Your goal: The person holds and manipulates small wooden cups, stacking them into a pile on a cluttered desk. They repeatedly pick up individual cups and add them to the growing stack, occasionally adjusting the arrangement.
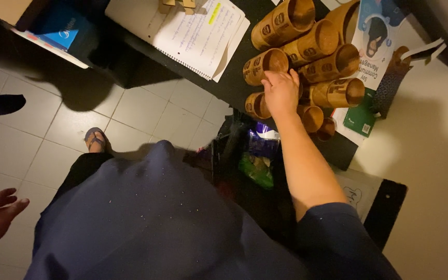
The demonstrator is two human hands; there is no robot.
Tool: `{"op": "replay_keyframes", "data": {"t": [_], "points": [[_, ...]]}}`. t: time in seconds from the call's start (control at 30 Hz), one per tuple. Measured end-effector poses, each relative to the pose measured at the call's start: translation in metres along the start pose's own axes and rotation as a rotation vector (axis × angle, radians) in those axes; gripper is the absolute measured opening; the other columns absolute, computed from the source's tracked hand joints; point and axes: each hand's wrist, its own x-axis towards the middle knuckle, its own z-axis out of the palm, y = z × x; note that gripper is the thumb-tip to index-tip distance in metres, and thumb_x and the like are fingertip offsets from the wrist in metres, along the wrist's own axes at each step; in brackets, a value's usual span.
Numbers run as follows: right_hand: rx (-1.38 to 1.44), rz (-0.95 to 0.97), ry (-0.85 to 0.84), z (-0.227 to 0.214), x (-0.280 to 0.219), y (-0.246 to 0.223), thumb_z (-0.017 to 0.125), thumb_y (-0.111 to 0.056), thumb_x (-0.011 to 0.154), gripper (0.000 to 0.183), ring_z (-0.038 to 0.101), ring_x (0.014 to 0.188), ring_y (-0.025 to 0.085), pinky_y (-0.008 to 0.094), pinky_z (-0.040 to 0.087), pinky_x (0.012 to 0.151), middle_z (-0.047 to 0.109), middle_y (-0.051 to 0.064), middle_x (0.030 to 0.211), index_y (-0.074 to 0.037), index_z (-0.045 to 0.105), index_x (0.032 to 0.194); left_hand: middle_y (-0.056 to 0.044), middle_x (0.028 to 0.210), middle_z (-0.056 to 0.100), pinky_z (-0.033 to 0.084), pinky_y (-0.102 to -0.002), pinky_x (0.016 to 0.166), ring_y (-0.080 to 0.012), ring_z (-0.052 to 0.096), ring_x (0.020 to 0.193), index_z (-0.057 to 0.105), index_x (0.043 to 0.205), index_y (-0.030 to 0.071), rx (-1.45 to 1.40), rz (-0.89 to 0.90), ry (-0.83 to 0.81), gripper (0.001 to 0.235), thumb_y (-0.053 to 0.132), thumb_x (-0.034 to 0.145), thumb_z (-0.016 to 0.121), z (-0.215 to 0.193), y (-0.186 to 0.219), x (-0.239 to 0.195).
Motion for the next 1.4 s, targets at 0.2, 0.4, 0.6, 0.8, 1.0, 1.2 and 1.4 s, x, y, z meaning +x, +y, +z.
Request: {"op": "replay_keyframes", "data": {"t": [0.2,0.4,0.6,0.8,1.0,1.2,1.4], "points": [[0.028,0.000,-0.007,0.000,-0.002,0.003,0.067,-0.019,0.092,0.020,0.065,0.096,0.026,0.049,0.022,0.115,0.073,0.006,0.097,-0.014,0.074,0.111,-0.033,0.139,0.055,0.041,-0.058,0.102,-0.0477,0.054,0.123,0.052,0.147,-0.006,0.085,-0.076,-0.013,0.056,0.013,0.097,0.067,-0.008,0.048,-0.025],[0.033,-0.036,0.023,-0.032,-0.007,-0.010,0.070,-0.025,0.094,0.039,0.060,0.120,0.028,0.055,0.014,0.117,0.068,0.012,0.126,-0.007,0.065,0.128,-0.040,0.134,0.055,0.041,-0.057,0.098,-0.0505,0.054,0.119,0.052,0.147,-0.009,0.068,0.018,-0.019,0.060,0.011,0.093,0.069,-0.005,0.025,0.010],[0.210,0.094,0.502,-0.097,-0.084,0.007,0.064,0.002,0.084,0.018,0.069,0.077,0.033,0.045,0.052,0.073,0.074,0.017,0.088,0.005,0.073,0.099,-0.040,0.145,0.042,0.035,-0.074,0.100,-0.0575,0.042,0.127,0.041,0.153,-0.009,0.139,-0.029,0.001,0.059,0.005,0.101,0.065,0.002,0.070,-0.004],[0.070,0.661,0.393,-0.002,-0.228,0.158,0.062,0.000,0.075,0.058,0.058,0.084,0.030,0.045,0.048,0.082,0.057,0.006,0.085,-0.008,0.063,0.132,-0.031,0.153,0.033,0.026,-0.073,0.108,-0.0521,0.033,0.137,0.032,0.156,0.001,0.136,-0.175,-0.077,0.059,0.009,0.104,0.058,0.002,0.141,-0.026],[0.161,0.956,-0.208,-0.020,-0.203,0.147,0.067,-0.028,0.089,0.064,0.064,0.105,0.037,0.050,0.049,0.090,0.071,0.009,0.112,-0.031,0.044,0.149,-0.035,0.147,0.042,0.038,-0.078,0.092,-0.0572,0.043,0.125,0.038,0.157,-0.002,0.257,0.057,-0.034,0.064,0.015,0.100,0.063,0.002,0.067,0.039],[0.012,0.833,-0.096,0.040,-0.223,0.201,0.076,-0.037,0.088,0.030,0.067,0.093,0.043,0.051,0.050,0.081,0.073,0.017,0.101,-0.017,0.073,0.111,-0.038,0.147,0.040,0.033,-0.067,0.105,-0.0557,0.041,0.129,0.037,0.156,-0.004,0.232,0.084,-0.059,0.066,0.011,0.097,0.063,-0.008,0.094,0.026],[0.525,0.725,0.415,-0.013,-0.272,0.149,0.077,-0.012,0.091,0.014,0.059,0.083,0.010,0.028,0.049,0.076,0.069,0.001,0.091,-0.005,0.068,0.099,-0.037,0.147,0.040,0.033,-0.070,0.103,-0.0556,0.040,0.129,0.040,0.154,-0.004,0.201,0.027,-0.068,0.064,0.008,0.096,0.065,0.004,0.098,0.025]]}}
